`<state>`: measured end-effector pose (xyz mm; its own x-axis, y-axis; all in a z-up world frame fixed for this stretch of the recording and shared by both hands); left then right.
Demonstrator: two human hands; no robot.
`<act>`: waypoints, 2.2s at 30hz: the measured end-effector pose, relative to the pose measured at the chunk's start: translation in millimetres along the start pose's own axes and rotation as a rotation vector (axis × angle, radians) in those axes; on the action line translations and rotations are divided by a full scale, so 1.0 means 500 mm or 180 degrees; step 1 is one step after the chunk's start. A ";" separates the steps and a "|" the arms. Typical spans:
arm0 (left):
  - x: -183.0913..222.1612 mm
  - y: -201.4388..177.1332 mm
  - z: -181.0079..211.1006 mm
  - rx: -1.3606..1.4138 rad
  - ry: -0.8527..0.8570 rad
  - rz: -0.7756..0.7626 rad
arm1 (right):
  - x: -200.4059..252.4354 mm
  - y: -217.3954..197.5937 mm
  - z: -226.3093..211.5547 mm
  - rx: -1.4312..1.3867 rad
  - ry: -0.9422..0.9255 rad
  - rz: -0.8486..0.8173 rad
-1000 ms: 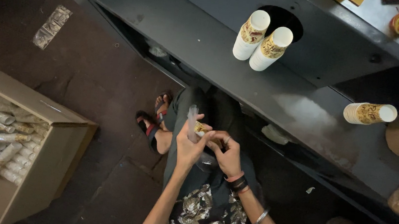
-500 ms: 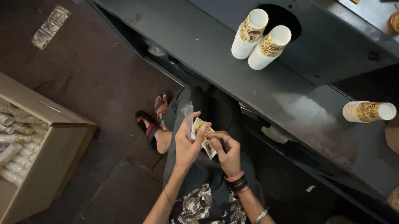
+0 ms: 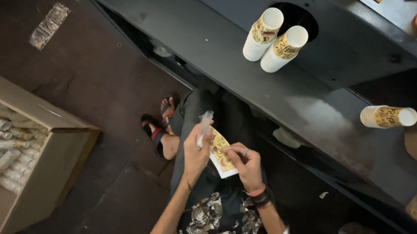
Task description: The person is packaging paper cups into plastic bags at a manufacturing facility.
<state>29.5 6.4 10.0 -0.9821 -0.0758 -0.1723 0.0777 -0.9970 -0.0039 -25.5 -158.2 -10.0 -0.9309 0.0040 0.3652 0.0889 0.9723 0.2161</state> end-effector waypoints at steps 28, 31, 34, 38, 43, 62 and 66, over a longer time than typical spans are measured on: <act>-0.002 0.028 0.006 -0.0266 -0.0373 -0.0415 | -0.058 -0.641 0.433 0.1159 0.1398 0.1361; -0.005 0.026 0.009 -0.0282 -0.0367 -0.0366 | -0.060 -0.590 0.425 0.1544 0.1075 0.1192; -0.003 0.025 0.008 -0.0233 -0.0414 -0.0357 | -0.046 -0.547 0.446 0.1949 0.0771 0.1004; -0.003 0.024 0.004 -0.0307 -0.0463 -0.0444 | -0.019 -0.484 0.487 0.2452 0.0364 0.0818; -0.002 0.020 0.014 -0.0290 -0.0303 -0.0548 | 0.020 -0.530 0.469 0.2252 0.0427 0.0980; 0.003 -0.015 -0.005 0.0233 -0.0660 -0.0279 | 0.423 -0.710 -0.956 0.2648 -0.2829 0.3099; -0.002 -0.024 -0.006 0.0372 -0.0544 -0.0238 | 0.350 -0.902 -0.938 0.2295 -0.2162 0.2617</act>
<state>30.1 18.7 7.3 -1.0000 0.0066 -0.0064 -0.0072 -0.9944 0.1054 -62.5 -705.8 381.3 -0.7059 0.5699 -0.4207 0.7072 0.5326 -0.4650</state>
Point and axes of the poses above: each hand's wrist, its own x-axis away from the middle knuckle, its own y-axis out of the palm, z = x × y, the point moved 3 cm from there along -x, towards the middle knuckle, and after that the axes turned 11 degrees about y, right-handed, at the moved point
